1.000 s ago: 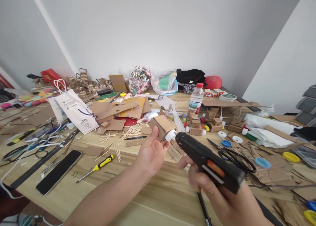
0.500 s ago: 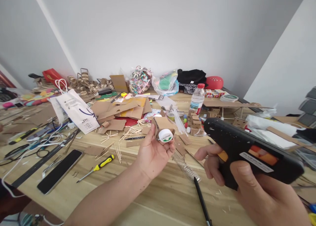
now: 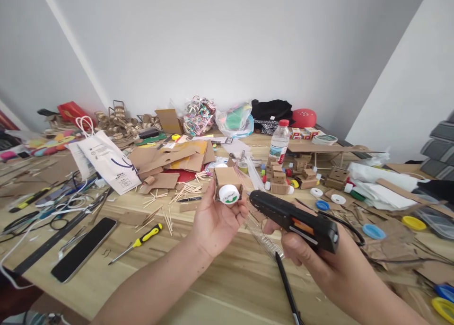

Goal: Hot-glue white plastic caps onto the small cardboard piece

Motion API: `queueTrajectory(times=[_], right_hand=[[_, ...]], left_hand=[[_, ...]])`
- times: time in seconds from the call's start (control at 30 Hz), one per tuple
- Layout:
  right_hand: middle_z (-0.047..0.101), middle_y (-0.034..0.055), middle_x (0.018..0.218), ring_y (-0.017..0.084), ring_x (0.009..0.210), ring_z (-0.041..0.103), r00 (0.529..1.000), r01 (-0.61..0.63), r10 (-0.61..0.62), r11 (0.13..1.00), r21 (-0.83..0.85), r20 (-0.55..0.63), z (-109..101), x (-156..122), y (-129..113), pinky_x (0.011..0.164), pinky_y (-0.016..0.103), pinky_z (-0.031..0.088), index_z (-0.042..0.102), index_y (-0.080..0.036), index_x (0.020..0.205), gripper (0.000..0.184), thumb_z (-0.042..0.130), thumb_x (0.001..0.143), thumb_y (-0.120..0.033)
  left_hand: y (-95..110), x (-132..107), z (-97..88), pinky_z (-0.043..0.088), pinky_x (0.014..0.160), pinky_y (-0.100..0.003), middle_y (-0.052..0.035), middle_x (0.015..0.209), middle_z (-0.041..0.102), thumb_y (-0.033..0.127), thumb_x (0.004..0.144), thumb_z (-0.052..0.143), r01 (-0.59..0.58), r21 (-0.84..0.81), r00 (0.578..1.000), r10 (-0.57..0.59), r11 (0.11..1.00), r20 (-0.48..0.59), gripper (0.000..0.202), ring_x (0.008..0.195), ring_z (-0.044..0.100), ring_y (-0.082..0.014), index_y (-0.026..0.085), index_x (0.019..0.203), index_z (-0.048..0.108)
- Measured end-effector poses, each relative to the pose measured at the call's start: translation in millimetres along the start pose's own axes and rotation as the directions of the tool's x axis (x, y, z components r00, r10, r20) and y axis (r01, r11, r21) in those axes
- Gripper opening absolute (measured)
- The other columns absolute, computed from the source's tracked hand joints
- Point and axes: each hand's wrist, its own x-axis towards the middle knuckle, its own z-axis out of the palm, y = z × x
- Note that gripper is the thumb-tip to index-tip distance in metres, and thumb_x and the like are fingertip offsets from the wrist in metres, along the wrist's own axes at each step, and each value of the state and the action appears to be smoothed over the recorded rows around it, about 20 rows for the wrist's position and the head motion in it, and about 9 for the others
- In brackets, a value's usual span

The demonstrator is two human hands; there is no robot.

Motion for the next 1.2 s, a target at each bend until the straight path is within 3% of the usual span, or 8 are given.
queueTrajectory(times=[0.13, 0.27, 0.37, 0.5, 0.63, 0.87, 1.03, 1.2], right_hand=[[0.062, -0.0003, 0.065, 0.015, 0.050, 0.050, 0.998, 0.058, -0.058, 0.997, -0.048, 0.005, 3, 2, 6, 0.051, 0.028, 0.048, 0.063, -0.024, 0.079, 0.047, 0.050, 0.098, -0.065], [0.063, -0.0007, 0.066, 0.015, 0.050, 0.051, 0.995, 0.092, -0.093, 0.995, -0.026, -0.020, 6, -1, 13, 0.050, 0.027, 0.046, 0.064, -0.024, 0.081, 0.041, 0.053, 0.097, -0.060], [0.063, -0.0007, 0.068, 0.016, 0.052, 0.052, 0.998, 0.067, -0.067, 0.998, -0.014, -0.015, 7, -2, 14, 0.053, 0.028, 0.048, 0.065, -0.024, 0.085, 0.035, 0.055, 0.098, -0.055], [0.063, 0.0007, 0.069, 0.017, 0.056, 0.056, 0.998, 0.055, -0.055, 0.998, 0.018, 0.003, 9, 0, 18, 0.055, 0.028, 0.049, 0.065, -0.023, 0.084, 0.041, 0.053, 0.097, -0.060], [0.061, -0.0001, 0.068, 0.018, 0.057, 0.057, 0.997, 0.070, -0.069, 0.997, 0.032, -0.017, 11, -1, 21, 0.055, 0.028, 0.049, 0.065, -0.024, 0.085, 0.041, 0.053, 0.097, -0.061], [0.063, 0.0015, 0.070, 0.019, 0.062, 0.061, 0.999, 0.001, -0.002, 0.999, 0.034, 0.044, 7, 2, 6, 0.059, 0.030, 0.051, 0.062, -0.023, 0.079, 0.047, 0.051, 0.098, -0.065], [0.067, 0.0021, 0.066, 0.019, 0.057, 0.062, 0.971, 0.014, -0.014, 1.000, 0.000, 0.238, 4, -2, 8, 0.053, 0.029, 0.050, 0.065, -0.025, 0.079, 0.058, 0.046, 0.093, -0.078], [0.069, 0.0012, 0.063, 0.018, 0.054, 0.064, 0.854, 0.023, -0.073, 0.995, 0.102, 0.515, -11, -10, 1, 0.048, 0.026, 0.050, 0.070, -0.027, 0.079, 0.053, 0.052, 0.093, -0.074]], left_hand=[[0, 0, 1.0, 0.053, 0.052, -0.024, -0.0058, 0.061, 0.070, 0.048, 0.094, 0.065, -0.020, 0.010, 1.000, 0.020, 1.000, -0.002, 0.041, 0.052, 0.064, -0.0148, 0.014, 0.071, 0.069], [-2, -2, 3.0, 0.051, 0.049, -0.023, -0.0074, 0.063, 0.071, 0.047, 0.096, 0.062, -0.041, 0.010, 0.999, 0.041, 0.999, -0.019, 0.042, 0.049, 0.062, -0.0144, 0.014, 0.071, 0.069], [-2, -1, 1.4, 0.051, 0.051, -0.023, -0.0062, 0.059, 0.068, 0.046, 0.096, 0.063, -0.038, 0.018, 0.999, 0.038, 0.999, -0.015, 0.041, 0.049, 0.060, -0.0139, 0.014, 0.070, 0.068], [-2, 3, -1.1, 0.051, 0.054, -0.025, -0.0058, 0.065, 0.070, 0.043, 0.089, 0.072, -0.060, 0.031, 0.998, 0.059, 0.998, 0.010, 0.030, 0.054, 0.061, -0.0155, 0.015, 0.077, 0.071], [-3, 3, 1.7, 0.049, 0.053, -0.025, -0.0049, 0.065, 0.071, 0.042, 0.094, 0.066, -0.075, 0.024, 0.996, 0.076, 0.997, -0.036, 0.030, 0.053, 0.060, -0.0151, 0.016, 0.077, 0.070], [-2, 0, 6.5, 0.049, 0.051, -0.024, -0.0045, 0.063, 0.071, 0.041, 0.096, 0.063, -0.084, 0.033, 0.993, 0.086, 0.996, -0.074, 0.033, 0.051, 0.061, -0.0141, 0.016, 0.075, 0.069], [7, 2, 7.0, 0.049, 0.051, -0.024, -0.0047, 0.061, 0.070, 0.041, 0.099, 0.059, -0.125, 0.012, 0.989, 0.126, 0.992, -0.078, 0.037, 0.050, 0.060, -0.0136, 0.015, 0.074, 0.068], [12, 6, 3.3, 0.049, 0.054, -0.023, -0.0044, 0.063, 0.069, 0.036, 0.096, 0.066, -0.147, -0.032, 0.982, 0.143, 0.989, -0.124, 0.030, 0.053, 0.062, -0.0135, 0.015, 0.075, 0.068]])
